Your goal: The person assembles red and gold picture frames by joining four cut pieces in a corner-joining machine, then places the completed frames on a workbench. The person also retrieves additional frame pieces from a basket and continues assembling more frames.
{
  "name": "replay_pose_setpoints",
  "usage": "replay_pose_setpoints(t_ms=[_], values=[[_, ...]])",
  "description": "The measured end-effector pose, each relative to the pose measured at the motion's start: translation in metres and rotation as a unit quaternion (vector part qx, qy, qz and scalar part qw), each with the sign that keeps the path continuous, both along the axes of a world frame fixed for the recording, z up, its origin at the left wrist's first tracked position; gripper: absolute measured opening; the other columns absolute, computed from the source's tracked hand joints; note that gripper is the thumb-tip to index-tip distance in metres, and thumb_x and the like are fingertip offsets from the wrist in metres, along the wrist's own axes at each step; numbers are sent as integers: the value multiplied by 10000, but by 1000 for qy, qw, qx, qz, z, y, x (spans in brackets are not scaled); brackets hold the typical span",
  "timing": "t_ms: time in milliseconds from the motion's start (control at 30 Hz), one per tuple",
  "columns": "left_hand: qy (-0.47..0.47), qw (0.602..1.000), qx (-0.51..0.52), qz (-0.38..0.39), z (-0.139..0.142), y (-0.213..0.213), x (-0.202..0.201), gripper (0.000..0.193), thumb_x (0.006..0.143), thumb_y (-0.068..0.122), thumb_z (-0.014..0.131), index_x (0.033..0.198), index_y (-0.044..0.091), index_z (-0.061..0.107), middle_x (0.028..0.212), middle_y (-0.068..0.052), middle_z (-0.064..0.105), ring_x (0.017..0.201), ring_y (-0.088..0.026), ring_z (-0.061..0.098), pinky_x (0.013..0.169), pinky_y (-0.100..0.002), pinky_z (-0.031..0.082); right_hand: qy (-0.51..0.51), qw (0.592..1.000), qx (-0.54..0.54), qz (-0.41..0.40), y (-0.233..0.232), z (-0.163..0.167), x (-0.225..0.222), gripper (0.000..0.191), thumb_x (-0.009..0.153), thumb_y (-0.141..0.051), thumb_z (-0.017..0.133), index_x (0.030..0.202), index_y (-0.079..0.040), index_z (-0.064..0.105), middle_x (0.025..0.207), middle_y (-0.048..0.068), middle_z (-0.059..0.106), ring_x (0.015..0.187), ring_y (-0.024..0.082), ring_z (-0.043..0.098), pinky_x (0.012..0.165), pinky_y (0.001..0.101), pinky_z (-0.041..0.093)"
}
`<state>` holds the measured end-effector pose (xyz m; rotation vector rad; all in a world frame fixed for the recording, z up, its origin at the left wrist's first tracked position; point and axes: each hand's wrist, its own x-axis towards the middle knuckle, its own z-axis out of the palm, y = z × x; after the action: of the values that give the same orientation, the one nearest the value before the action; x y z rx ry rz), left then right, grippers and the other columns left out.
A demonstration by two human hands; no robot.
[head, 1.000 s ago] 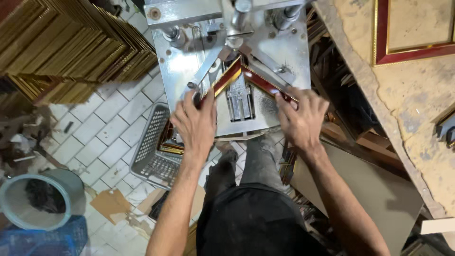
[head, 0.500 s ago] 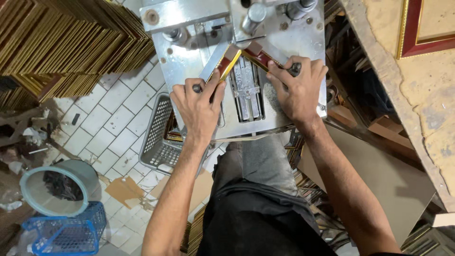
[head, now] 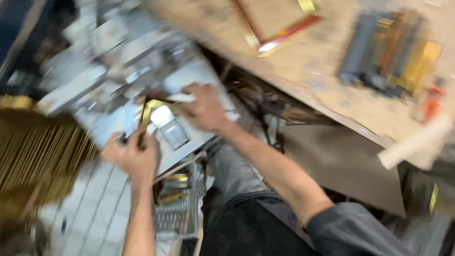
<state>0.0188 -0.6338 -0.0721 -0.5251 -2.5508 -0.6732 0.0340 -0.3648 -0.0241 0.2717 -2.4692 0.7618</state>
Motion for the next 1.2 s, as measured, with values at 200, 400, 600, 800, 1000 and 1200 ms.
replay_pose_setpoints(t_ms=[200, 400, 600, 800, 1000, 1200], values=[[-19, 981, 169, 98, 34, 59, 29, 328, 1070, 246, 582, 1157, -37, 724, 1154, -143, 589, 1139, -257, 572, 993, -514, 426, -34, 992, 114, -35, 143, 84, 75, 348, 973, -131, 649, 1311, -158, 722, 1222, 43, 693, 1144, 238, 632, 975, 433, 502], [-120, 897, 97, -414, 61, 352, 57, 180, 961, 72, 679, 1132, 89, 729, 1257, -64, 691, 1159, -286, 632, 985, -436, 552, -159, 865, 441, -177, 419, 153, 170, 434, 892, -12, 652, 1261, -222, 745, 1342, 20, 700, 1207, 198, 621, 959, 389, 503], [119, 783, -137, -595, 59, 578, 16, 547, 821, 65, 733, 1330, 256, 673, 1434, -12, 558, 1352, -304, 506, 1037, -442, 482, -211, 804, 545, -111, 507, 119, 198, 374, 852, -218, 708, 1196, -360, 744, 1219, -85, 742, 1152, 115, 667, 985, 315, 536], [121, 801, 48, -585, 30, 566, 13, 214, 982, 96, 738, 1134, 238, 687, 1262, 61, 680, 1325, -203, 542, 1141, -420, 417, -121, 915, 358, -142, 528, 87, 257, 409, 911, -176, 773, 1305, -274, 726, 891, 29, 708, 758, 146, 574, 688, 330, 456], [-215, 851, 416, -240, 57, 442, 55, 363, 1010, 125, 543, 1322, 22, 388, 975, -64, 579, 914, -187, 531, 910, -426, 433, -147, 948, 115, -258, 448, 67, 294, 571, 871, -114, 718, 1384, -274, 525, 1006, 87, 637, 838, 208, 578, 765, 370, 496], [-429, 841, 326, 48, 44, 257, 101, 331, 934, 22, 447, 1198, 11, 248, 1033, -120, 512, 734, -207, 536, 616, -425, 508, -292, 898, -317, -85, 330, 43, 231, 752, 831, -52, 663, 1464, -273, 324, 1120, 145, 567, 917, 270, 581, 842, 411, 535]])
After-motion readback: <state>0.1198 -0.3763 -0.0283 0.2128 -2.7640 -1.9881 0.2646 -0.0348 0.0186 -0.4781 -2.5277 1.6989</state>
